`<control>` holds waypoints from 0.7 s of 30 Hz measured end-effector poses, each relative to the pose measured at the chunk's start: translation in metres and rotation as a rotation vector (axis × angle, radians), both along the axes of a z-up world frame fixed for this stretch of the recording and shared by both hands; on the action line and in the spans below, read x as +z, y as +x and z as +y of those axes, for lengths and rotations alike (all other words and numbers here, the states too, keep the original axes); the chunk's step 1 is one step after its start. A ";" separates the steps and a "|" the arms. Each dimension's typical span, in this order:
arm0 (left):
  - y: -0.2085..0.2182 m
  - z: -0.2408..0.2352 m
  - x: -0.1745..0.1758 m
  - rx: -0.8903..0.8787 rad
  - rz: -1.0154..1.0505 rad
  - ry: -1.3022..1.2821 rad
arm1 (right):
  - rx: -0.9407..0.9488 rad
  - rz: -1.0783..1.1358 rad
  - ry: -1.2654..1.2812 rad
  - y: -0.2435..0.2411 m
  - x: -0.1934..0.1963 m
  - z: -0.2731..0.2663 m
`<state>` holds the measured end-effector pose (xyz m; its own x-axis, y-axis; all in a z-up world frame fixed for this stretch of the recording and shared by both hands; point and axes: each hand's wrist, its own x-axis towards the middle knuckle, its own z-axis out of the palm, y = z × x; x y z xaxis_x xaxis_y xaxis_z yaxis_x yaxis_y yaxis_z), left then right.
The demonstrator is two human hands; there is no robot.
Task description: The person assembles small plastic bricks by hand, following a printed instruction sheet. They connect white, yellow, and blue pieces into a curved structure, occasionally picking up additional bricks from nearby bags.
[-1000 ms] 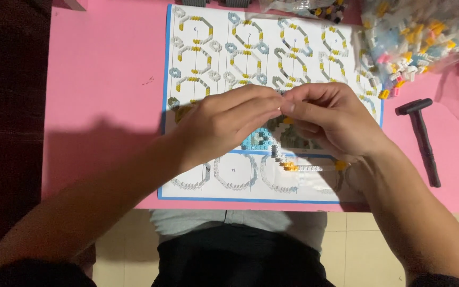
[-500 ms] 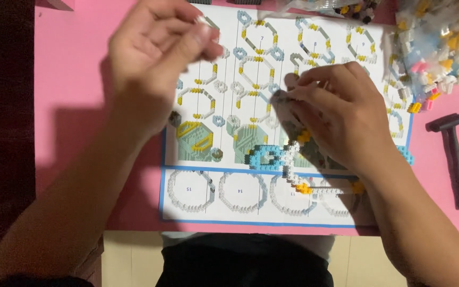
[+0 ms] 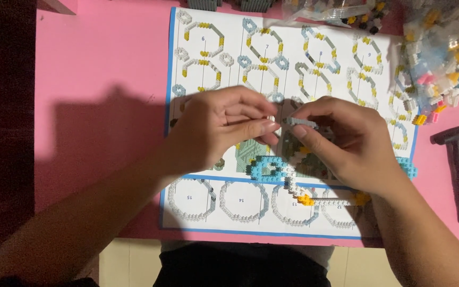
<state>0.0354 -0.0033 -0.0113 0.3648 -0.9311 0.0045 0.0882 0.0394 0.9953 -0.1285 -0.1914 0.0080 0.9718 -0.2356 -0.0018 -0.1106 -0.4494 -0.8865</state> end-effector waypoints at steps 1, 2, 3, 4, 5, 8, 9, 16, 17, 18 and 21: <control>0.000 0.000 0.003 0.000 0.002 -0.001 | 0.000 0.002 -0.001 0.000 0.000 0.001; -0.001 -0.001 0.005 0.020 -0.003 0.027 | -0.006 0.016 -0.017 0.000 0.000 0.002; -0.002 -0.001 0.008 0.039 -0.009 0.055 | -0.013 0.031 -0.034 0.000 0.000 0.003; -0.002 -0.001 0.006 0.038 -0.007 0.054 | -0.014 0.032 -0.034 0.002 0.001 0.003; -0.002 -0.001 0.005 0.042 -0.028 0.025 | 0.010 0.005 -0.076 0.003 0.003 0.003; -0.003 -0.002 0.001 0.053 -0.049 -0.014 | 0.023 -0.044 -0.085 0.005 0.004 0.005; -0.004 -0.003 -0.001 0.062 -0.049 -0.024 | 0.013 -0.068 -0.054 0.005 0.004 0.006; -0.006 -0.002 0.006 0.060 -0.097 0.042 | -0.047 -0.078 -0.025 0.005 0.003 0.011; -0.007 -0.002 0.004 0.073 -0.144 0.023 | -0.055 -0.076 -0.028 0.005 0.003 0.011; -0.007 -0.002 0.003 0.085 -0.191 0.003 | -0.064 -0.073 -0.030 0.005 0.002 0.011; -0.009 -0.001 0.002 0.080 -0.153 0.012 | -0.060 -0.090 0.011 0.006 0.005 0.015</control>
<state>0.0262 -0.0038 -0.0096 0.4333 -0.8996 0.0546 -0.0675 0.0280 0.9973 -0.1225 -0.1765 0.0126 0.9523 -0.2939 0.0825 -0.0564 -0.4350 -0.8987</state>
